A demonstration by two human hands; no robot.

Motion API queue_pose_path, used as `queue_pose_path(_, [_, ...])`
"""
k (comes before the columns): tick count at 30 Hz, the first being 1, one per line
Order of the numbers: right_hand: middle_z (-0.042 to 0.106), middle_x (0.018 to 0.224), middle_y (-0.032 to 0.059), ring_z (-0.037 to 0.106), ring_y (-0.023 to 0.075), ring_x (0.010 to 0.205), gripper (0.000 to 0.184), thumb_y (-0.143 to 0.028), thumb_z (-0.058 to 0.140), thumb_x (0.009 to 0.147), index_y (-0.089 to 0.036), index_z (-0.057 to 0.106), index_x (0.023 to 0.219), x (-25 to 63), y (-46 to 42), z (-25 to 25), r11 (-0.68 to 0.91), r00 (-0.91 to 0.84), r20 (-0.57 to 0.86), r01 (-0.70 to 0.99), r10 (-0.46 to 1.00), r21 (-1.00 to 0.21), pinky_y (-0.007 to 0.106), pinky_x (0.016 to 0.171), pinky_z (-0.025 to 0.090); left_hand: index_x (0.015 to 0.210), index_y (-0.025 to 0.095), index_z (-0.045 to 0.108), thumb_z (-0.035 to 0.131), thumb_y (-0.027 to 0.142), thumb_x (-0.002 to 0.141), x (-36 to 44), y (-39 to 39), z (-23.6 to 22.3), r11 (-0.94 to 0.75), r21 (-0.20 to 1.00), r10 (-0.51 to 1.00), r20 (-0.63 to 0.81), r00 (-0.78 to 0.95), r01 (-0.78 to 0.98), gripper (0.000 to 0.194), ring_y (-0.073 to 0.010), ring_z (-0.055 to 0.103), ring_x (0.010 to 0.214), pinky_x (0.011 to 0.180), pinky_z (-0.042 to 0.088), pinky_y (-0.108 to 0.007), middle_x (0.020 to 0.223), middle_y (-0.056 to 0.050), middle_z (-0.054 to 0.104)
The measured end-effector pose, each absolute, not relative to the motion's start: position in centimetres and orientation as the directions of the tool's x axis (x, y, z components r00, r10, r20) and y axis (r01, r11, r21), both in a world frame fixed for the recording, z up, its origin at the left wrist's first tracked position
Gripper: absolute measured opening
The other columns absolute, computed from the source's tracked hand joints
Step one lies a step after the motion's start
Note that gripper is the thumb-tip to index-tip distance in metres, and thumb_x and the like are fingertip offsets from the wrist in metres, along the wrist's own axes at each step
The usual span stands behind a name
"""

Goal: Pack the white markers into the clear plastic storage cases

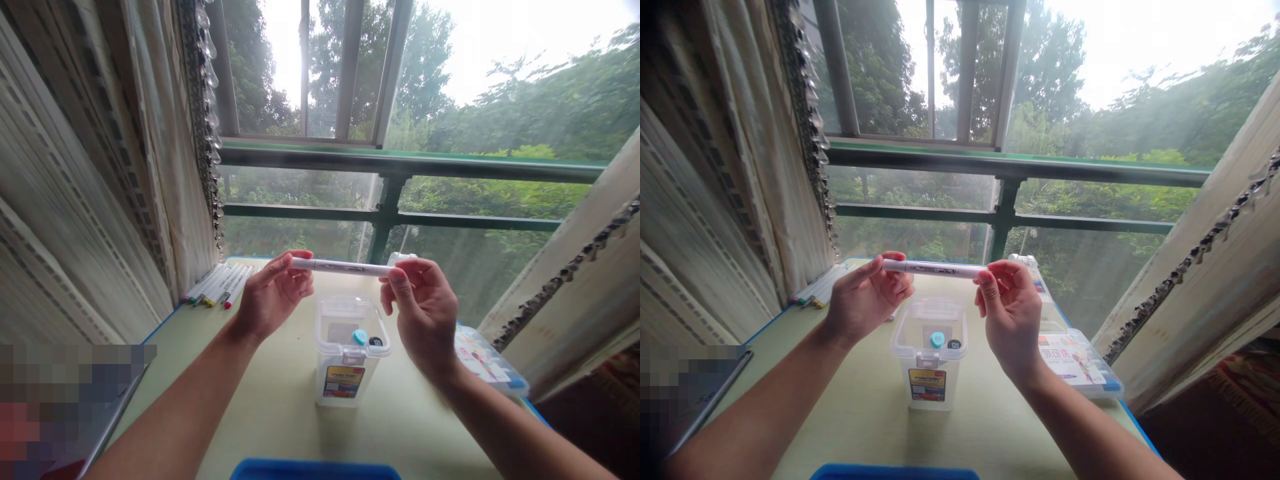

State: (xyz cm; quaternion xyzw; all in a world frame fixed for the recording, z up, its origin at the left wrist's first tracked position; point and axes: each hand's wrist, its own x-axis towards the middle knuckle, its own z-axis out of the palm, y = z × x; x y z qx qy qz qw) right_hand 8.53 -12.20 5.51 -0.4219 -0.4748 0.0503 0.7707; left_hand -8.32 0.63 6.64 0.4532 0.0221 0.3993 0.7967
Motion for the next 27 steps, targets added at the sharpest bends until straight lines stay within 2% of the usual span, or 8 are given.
queue_pose_path(4, [0.065,0.071,-0.0013,0.052,0.0077,0.046,0.019,-0.034,0.069,0.090,-0.020,0.057,0.090,8.52,-12.23,5.46,0.635,0.545,0.697,0.343,0.466,-0.692,0.021,0.039,0.040,0.088,0.016,0.076,0.071,0.033,0.077,-8.27,0.57,6.61,0.260,0.752,0.669,0.312,0.674,-0.606,0.022,-0.0105,0.045,0.057,0.055,0.038,-0.025,0.060,0.000,0.052])
queue_pose_path(16, [0.062,0.072,-0.0024,0.052,0.0064,0.043,0.017,-0.033,0.066,0.092,-0.019,0.055,0.090,8.46,-12.17,5.16,0.635,0.521,0.708,0.353,0.476,-0.687,0.020,0.037,0.039,0.086,0.016,0.076,0.071,0.032,0.075,-8.27,0.62,6.62,0.273,0.743,0.679,0.302,0.669,-0.612,0.020,-0.0104,0.044,0.057,0.055,0.036,-0.025,0.059,0.000,0.052])
queue_pose_path(27, [0.061,0.073,-0.0026,0.051,0.0060,0.042,0.017,-0.033,0.065,0.092,-0.020,0.055,0.090,8.44,-12.15,5.21,0.626,0.524,0.713,0.374,0.466,-0.684,0.020,0.036,0.038,0.085,0.017,0.075,0.080,0.034,0.071,-8.31,0.69,6.54,0.288,0.724,0.652,0.331,0.682,-0.626,0.022,-0.0087,0.045,0.056,0.054,0.037,-0.023,0.058,0.002,0.050])
